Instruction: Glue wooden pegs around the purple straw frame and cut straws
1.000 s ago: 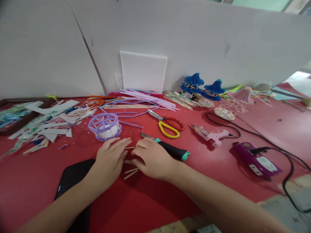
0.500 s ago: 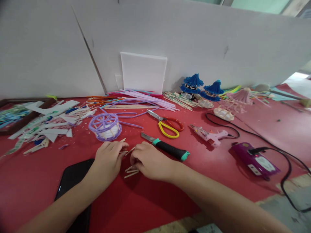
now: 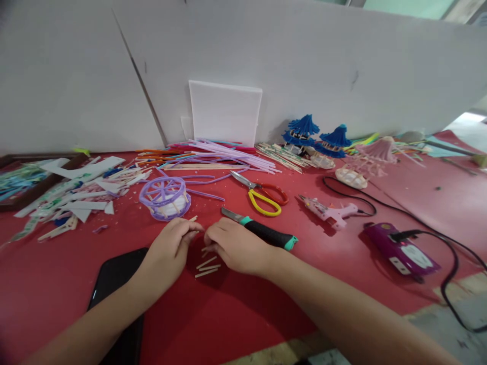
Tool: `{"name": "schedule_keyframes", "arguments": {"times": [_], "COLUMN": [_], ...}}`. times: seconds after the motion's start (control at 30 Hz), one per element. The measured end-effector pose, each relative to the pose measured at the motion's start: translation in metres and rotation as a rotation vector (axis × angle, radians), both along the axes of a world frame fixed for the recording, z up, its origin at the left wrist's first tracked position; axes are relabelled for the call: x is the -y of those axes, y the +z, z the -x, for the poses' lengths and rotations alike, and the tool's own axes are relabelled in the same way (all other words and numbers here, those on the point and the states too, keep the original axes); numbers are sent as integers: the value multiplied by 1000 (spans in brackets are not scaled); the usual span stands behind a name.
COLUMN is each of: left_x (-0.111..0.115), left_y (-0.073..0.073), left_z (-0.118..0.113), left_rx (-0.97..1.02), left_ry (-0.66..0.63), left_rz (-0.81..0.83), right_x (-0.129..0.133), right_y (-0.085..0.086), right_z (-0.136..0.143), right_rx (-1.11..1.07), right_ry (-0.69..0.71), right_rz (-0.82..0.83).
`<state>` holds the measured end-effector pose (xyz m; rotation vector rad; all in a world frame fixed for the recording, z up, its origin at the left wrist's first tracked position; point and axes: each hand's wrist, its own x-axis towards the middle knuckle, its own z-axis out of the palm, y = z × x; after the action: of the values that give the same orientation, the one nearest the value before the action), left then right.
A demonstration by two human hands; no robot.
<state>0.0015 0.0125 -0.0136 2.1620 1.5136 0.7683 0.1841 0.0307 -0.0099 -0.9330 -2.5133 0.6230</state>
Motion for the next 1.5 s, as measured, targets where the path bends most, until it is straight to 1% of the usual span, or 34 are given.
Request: {"name": "schedule_keyframes", "arguments": {"times": [0.1,0.17,0.27,0.43,0.5,0.57,0.67,0.8,0.97,1.13,1.37,1.5], "left_x": [-4,-6,-4,-1,-1,-1,-2,-2,-1,-2,-1,-1], "left_y": [1,1,2,6,7,8,8,8,6,4,10,8], "left_z": [0,0,-1,-2,-2,-2,-2,0,2,3,-1,0], "left_rx": [122,137,129,147,169,178,179,223,236,374,373,351], "left_ry": [11,0,-28,21,42,50,61,95,87,96,139,154], "left_rz": [65,69,60,93,106,116,132,160,171,250,219,249], "right_x": [1,1,-1,0,2,3,3,1,-1,-4,-7,-8], "right_y": [3,2,-1,-4,-4,-4,-5,-6,-7,-12,-14,-10], "right_z": [-3,-4,-4,0,3,6,10,13,13,10,8,8], "right_rx": [-28,-125,-262,-281,-332,-381,-379,-283,-232,-218,-194,-169], "right_ry": [12,-25,-117,-272,-298,-290,-288,-327,-307,-270,-177,-144], "right_rz": [76,103,102,75,79,77,62,73,29,-35,-130,-150]}}
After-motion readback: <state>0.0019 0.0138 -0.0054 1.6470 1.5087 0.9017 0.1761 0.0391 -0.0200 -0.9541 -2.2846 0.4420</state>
